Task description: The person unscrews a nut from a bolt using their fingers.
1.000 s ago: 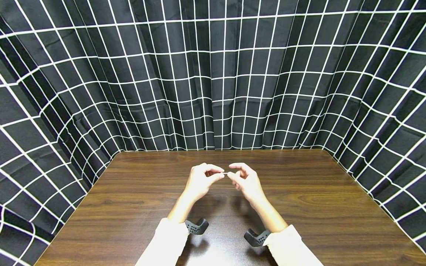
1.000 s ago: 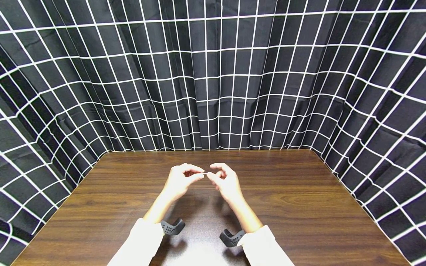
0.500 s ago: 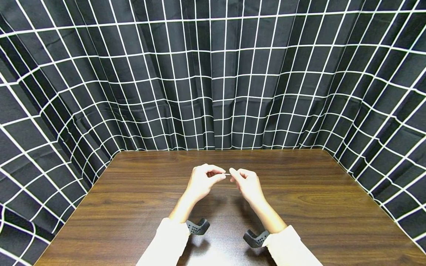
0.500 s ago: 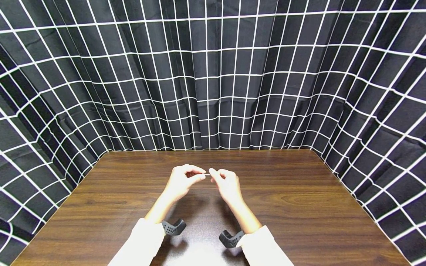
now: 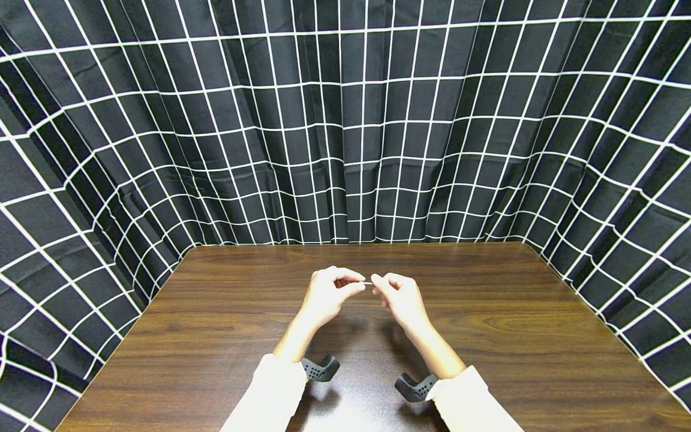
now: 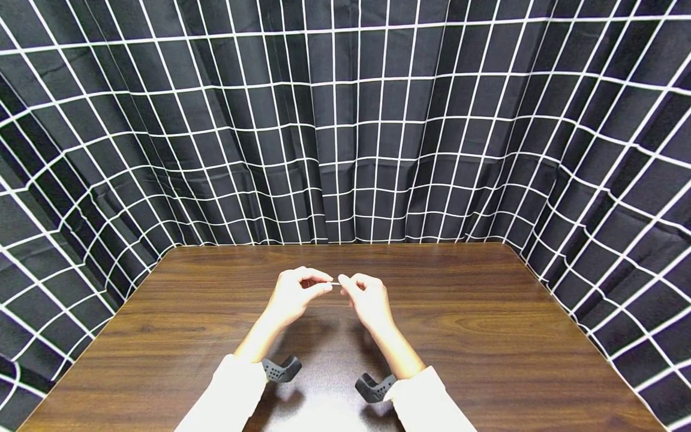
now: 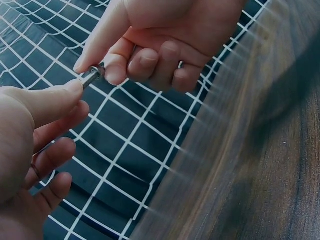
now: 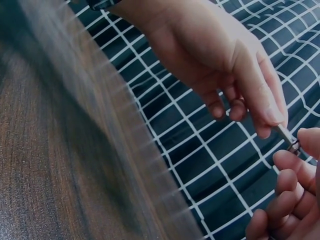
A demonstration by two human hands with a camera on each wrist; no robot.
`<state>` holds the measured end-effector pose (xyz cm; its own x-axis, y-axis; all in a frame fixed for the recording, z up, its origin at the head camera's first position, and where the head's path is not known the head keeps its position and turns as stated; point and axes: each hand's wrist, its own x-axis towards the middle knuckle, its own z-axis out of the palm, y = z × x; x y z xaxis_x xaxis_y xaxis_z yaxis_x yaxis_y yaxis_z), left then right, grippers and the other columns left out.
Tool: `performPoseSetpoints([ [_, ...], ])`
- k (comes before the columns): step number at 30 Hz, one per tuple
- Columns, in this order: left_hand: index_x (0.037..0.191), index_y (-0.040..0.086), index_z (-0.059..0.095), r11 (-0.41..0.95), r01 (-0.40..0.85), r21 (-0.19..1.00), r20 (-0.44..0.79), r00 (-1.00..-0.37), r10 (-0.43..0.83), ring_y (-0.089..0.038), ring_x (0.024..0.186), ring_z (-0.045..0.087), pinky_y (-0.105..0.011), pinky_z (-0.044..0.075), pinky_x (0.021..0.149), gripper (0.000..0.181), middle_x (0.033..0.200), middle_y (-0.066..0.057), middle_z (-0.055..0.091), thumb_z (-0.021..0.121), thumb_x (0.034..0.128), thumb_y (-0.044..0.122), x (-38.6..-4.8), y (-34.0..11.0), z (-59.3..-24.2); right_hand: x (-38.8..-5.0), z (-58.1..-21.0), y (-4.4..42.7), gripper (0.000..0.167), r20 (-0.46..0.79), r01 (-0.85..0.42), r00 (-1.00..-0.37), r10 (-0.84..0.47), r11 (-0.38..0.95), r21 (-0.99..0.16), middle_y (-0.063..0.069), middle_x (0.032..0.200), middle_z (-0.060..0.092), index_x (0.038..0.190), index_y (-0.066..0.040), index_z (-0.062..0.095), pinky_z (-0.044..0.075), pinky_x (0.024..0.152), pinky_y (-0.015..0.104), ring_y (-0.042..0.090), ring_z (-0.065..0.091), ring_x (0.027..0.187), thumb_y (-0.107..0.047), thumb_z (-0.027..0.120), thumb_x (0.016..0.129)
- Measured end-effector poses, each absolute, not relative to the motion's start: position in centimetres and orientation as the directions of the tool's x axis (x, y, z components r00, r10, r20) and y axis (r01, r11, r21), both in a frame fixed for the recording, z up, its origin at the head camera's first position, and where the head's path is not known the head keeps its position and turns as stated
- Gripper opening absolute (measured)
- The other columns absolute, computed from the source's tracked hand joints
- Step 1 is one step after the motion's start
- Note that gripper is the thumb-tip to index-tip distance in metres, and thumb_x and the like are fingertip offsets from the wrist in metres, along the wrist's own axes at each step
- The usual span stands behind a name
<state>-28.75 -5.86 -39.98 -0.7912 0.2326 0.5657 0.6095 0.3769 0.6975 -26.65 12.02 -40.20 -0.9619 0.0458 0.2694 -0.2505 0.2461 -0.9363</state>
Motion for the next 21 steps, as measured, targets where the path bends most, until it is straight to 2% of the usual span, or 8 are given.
performPoseSetpoints([
  [3, 0.090, 0.015, 0.077, 0.384, 0.606, 0.696, 0.562, -0.793, 0.234, -0.007, 0.062, 0.051, -0.025, 0.042, 0.056, 0.010, 0.074, 0.012, 0.067, 0.079, 0.0805, 0.016, -28.7, -5.9, -40.0, -26.7, -40.3, 12.1, 0.037, 0.268, -0.253, -0.963, 0.040, 0.217, -0.943, 0.000, 0.049, 0.047, 0.076, 0.008, 0.062, 0.028, 0.046, 0.022, 0.009, 0.038, 0.046, -0.025, 0.065, 0.093],
  [13, 0.090, 0.014, 0.077, 0.387, 0.595, 0.704, 0.549, -0.802, 0.236, -0.008, 0.061, 0.051, -0.026, 0.041, 0.055, 0.010, 0.074, 0.012, 0.067, 0.079, 0.0806, 0.016, -28.9, -6.0, -39.9, -26.7, -39.9, 12.0, 0.028, 0.240, -0.233, -0.971, 0.017, 0.182, -0.955, 0.004, 0.052, 0.049, 0.077, 0.004, 0.064, 0.032, 0.048, 0.022, 0.011, 0.043, 0.048, -0.018, 0.065, 0.094],
  [17, 0.090, 0.014, 0.077, 0.379, 0.598, 0.707, 0.551, -0.801, 0.236, -0.008, 0.061, 0.051, -0.026, 0.042, 0.055, 0.010, 0.074, 0.012, 0.067, 0.079, 0.0805, 0.016, -28.8, -6.0, -39.9, -25.7, -38.6, 11.9, 0.022, 0.230, -0.227, -0.973, -0.001, 0.178, -0.958, 0.009, 0.053, 0.051, 0.074, -0.001, 0.065, 0.034, 0.049, 0.023, 0.013, 0.044, 0.048, -0.013, 0.065, 0.093],
  [21, 0.089, 0.015, 0.077, 0.376, 0.606, 0.701, 0.563, -0.794, 0.230, -0.007, 0.060, 0.051, -0.025, 0.042, 0.054, 0.009, 0.074, 0.012, 0.067, 0.079, 0.0799, 0.016, -28.9, -6.1, -40.1, -24.7, -37.2, 11.6, 0.020, 0.237, -0.235, -0.971, -0.012, 0.189, -0.953, 0.010, 0.054, 0.051, 0.075, -0.001, 0.064, 0.035, 0.049, 0.022, 0.013, 0.045, 0.049, -0.010, 0.064, 0.093],
])
